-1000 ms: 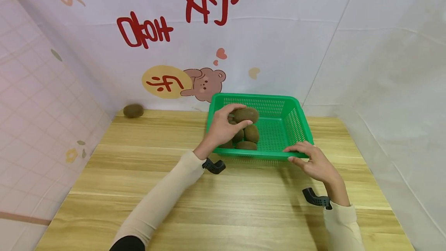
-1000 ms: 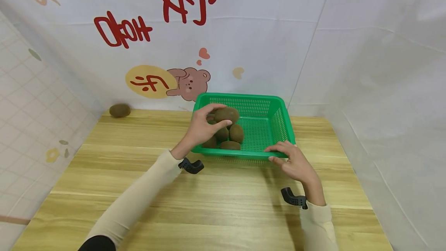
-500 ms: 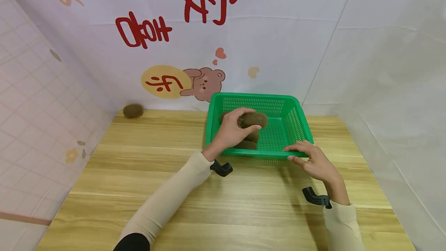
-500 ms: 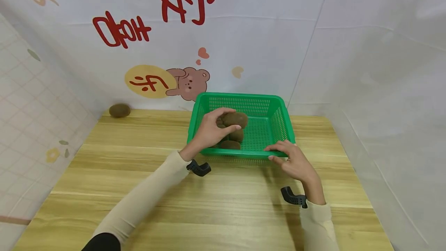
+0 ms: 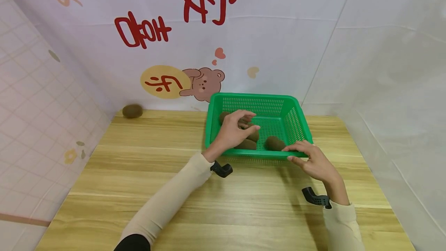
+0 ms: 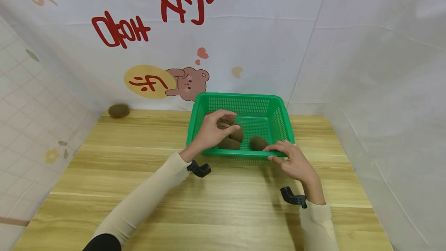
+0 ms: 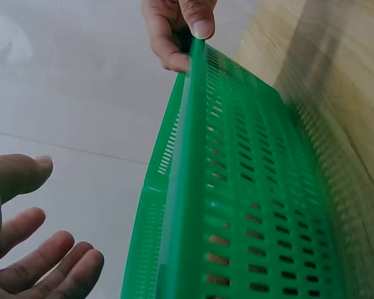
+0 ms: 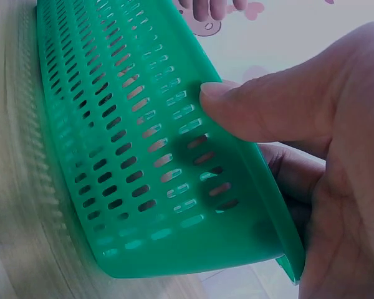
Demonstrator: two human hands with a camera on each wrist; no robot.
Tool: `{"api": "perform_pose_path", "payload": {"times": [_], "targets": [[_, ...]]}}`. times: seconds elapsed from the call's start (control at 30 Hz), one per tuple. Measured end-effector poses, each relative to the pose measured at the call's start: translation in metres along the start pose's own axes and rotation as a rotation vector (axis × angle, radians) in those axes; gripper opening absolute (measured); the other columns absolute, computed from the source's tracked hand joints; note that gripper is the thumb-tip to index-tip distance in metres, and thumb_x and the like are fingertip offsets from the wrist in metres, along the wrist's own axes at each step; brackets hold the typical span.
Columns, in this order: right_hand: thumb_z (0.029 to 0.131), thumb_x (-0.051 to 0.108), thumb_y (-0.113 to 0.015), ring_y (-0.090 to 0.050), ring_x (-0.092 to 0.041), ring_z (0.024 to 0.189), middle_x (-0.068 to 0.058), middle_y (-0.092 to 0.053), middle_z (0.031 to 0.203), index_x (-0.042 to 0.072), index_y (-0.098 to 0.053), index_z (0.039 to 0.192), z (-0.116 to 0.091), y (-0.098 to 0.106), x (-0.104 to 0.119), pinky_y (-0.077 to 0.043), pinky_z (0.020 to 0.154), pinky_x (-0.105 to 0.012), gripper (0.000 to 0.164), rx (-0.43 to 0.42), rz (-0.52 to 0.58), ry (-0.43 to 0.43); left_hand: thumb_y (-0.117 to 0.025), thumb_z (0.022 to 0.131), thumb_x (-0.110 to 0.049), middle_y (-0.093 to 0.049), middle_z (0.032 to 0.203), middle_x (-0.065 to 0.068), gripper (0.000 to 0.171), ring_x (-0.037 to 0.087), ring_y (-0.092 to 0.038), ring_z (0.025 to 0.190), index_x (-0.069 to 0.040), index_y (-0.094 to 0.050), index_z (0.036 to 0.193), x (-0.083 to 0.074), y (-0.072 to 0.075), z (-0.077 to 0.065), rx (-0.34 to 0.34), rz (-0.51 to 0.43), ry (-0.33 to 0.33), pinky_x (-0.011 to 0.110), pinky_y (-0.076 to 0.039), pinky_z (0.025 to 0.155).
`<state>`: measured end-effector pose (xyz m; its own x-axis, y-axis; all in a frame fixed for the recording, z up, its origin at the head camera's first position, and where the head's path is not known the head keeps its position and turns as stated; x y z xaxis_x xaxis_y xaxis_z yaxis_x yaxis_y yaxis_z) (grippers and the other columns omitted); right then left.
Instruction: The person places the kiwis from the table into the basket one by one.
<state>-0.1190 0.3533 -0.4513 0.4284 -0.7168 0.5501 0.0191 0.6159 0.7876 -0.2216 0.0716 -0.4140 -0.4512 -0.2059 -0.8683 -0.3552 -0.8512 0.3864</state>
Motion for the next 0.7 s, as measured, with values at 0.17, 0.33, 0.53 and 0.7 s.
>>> {"api": "perform_pose_path", "payload": {"times": [0.17, 0.33, 0.53, 0.7], "targets": [[0.091, 0.004, -0.075, -0.056, -0.022, 0.096, 0.0, -0.071, 0.105, 0.016, -0.076, 0.116, 0.0, -0.001, 0.0, -0.046, 0.085, -0.04, 0.027, -0.001, 0.001, -0.006, -0.076, 0.095, -0.027, -0.065, 0.123, 0.006, 0.042, 0.026, -0.066, 0.112, -0.015, -0.065, 0.134, 0.003, 0.008, 0.0, -0.014, 0.032, -0.01, 0.047, -0.057, 0.098], [0.092, 0.006, -0.075, -0.056, -0.016, 0.1, 0.005, -0.07, 0.108, 0.021, -0.075, 0.117, 0.0, -0.001, -0.001, -0.047, 0.087, -0.039, 0.028, 0.0, -0.01, -0.017, -0.075, 0.095, -0.032, -0.064, 0.13, 0.004, 0.049, 0.029, -0.064, 0.116, -0.016, -0.061, 0.139, 0.005, 0.018, 0.0, -0.007, 0.086, -0.001, 0.046, -0.056, 0.099], [0.092, 0.006, -0.075, -0.053, -0.006, 0.104, 0.001, -0.07, 0.111, 0.019, -0.075, 0.117, -0.001, 0.0, 0.0, -0.047, 0.088, -0.04, 0.027, -0.001, -0.011, -0.024, -0.076, 0.093, -0.037, -0.06, 0.141, 0.004, 0.061, 0.02, -0.058, 0.125, -0.018, -0.054, 0.147, 0.006, 0.028, 0.001, -0.011, 0.178, 0.009, 0.043, -0.051, 0.105], [0.092, 0.005, -0.075, -0.053, -0.005, 0.104, -0.004, -0.071, 0.111, 0.012, -0.076, 0.117, 0.0, 0.0, 0.0, -0.047, 0.087, -0.037, 0.026, -0.001, 0.004, -0.02, -0.076, 0.093, -0.039, -0.056, 0.148, 0.005, 0.065, 0.023, -0.051, 0.139, -0.018, -0.051, 0.15, 0.008, 0.038, 0.002, -0.019, 0.25, 0.01, 0.046, -0.045, 0.114]]}}
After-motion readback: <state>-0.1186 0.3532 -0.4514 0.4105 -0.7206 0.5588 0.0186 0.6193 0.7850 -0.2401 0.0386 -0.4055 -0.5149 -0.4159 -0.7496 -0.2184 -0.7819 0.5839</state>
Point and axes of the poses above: each hand's wrist, its own z-axis towards the middle knuckle, its own y-axis out of the back of the hand, x = y × z, the point moved 2 cm from there along z, towards the middle knuckle
